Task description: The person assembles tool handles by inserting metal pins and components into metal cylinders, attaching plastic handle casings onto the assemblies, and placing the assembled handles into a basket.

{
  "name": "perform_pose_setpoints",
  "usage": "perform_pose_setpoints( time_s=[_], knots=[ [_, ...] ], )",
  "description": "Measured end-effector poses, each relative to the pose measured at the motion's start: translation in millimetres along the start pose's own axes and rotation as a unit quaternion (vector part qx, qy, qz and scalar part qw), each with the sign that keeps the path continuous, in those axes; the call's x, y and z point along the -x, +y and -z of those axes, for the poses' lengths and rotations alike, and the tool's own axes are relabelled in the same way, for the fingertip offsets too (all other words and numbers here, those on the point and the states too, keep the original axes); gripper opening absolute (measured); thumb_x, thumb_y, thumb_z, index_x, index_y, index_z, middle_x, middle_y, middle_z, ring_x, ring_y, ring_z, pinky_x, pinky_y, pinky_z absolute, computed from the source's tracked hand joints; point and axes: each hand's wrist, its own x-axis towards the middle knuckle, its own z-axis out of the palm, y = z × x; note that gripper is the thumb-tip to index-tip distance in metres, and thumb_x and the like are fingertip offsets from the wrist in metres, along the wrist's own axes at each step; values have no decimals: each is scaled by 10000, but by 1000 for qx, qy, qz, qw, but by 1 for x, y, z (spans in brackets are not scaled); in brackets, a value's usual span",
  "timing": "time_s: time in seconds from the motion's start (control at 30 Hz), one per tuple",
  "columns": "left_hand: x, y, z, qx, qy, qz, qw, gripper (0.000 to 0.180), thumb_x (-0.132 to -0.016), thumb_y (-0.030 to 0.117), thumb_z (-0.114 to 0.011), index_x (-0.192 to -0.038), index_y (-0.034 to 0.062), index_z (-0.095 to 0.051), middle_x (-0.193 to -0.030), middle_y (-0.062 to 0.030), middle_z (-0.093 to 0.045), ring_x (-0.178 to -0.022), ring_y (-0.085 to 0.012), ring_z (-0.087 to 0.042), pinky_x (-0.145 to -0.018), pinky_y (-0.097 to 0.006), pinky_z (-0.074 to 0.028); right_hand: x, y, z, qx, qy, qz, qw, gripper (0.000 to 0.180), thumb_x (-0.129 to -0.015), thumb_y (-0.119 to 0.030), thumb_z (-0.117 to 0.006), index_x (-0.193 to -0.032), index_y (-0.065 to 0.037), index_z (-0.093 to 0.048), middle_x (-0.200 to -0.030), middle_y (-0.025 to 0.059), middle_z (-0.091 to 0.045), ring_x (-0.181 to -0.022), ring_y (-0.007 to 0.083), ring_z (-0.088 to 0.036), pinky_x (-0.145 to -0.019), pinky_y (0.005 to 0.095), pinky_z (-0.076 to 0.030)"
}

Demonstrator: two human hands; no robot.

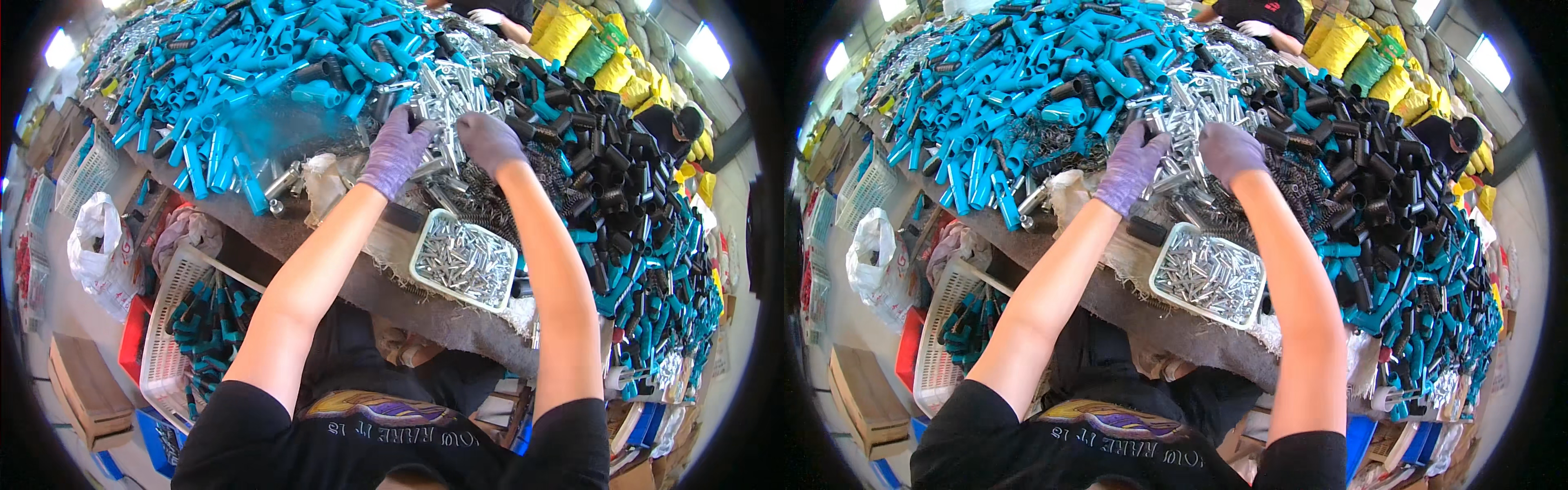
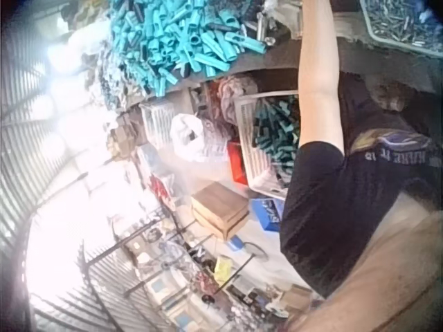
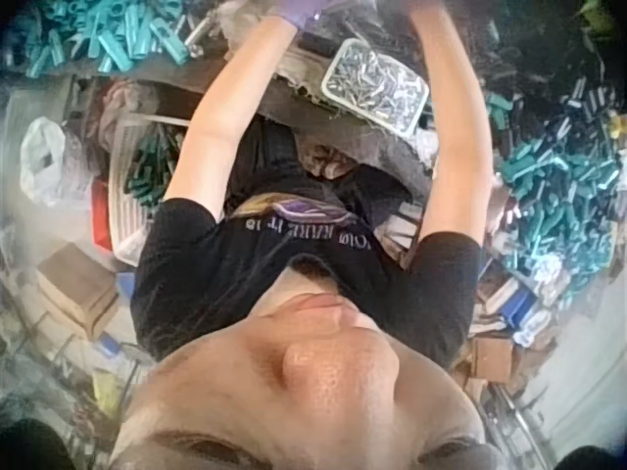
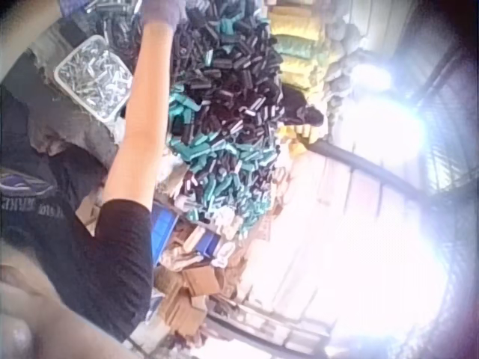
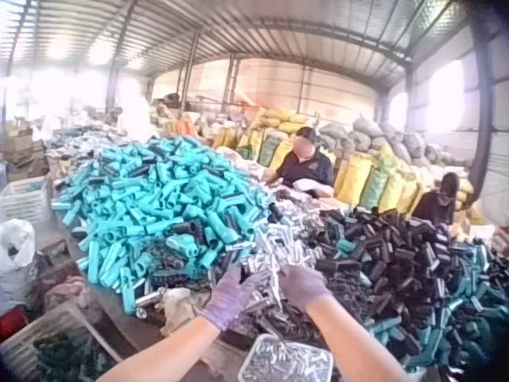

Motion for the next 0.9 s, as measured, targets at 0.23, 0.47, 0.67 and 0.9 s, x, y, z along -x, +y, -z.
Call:
perform_pose_setpoints(
  time_s=[0.23,0.47,0.67,0.9],
  knots=[
    [31,6,36,372,-60,100,921,493,-826,93,-658,-1262,60,-431,-945,-71,-598,-747,-131,-601,-589,-264,-539,-91,3,-64,232,-36,41,971,279,-840,-248,-540,-910,-35,-706,-976,217,-664,-935,356,-654,-786,457,-519],
    [63,-4,60,477,-77,195,854,476,-851,75,-605,-1283,71,-406,-1000,-126,-617,-794,-219,-645,-653,-380,-582,-32,-14,1,-53,120,-41,991,347,-859,-332,-521,-1029,-37,-592,-956,235,-645,-926,404,-613,-847,451,-463],
    [73,-10,48,743,-73,355,563,169,-909,119,-572,-1035,18,-520,-862,-152,-646,-757,-269,-670,-669,-377,-608,92,-12,42,-570,141,4,810,213,-901,-191,-582,-1011,-11,-550,-807,101,-651,-680,154,-626,-558,246,-488],
    [120,29,46,717,-116,304,616,251,-946,226,-535,-1084,17,-533,-1012,-173,-639,-917,-277,-654,-879,-387,-544,162,-25,11,-514,43,28,856,163,-876,-142,-619,-956,-18,-550,-805,110,-654,-698,157,-635,-613,266,-528]
  ],
)
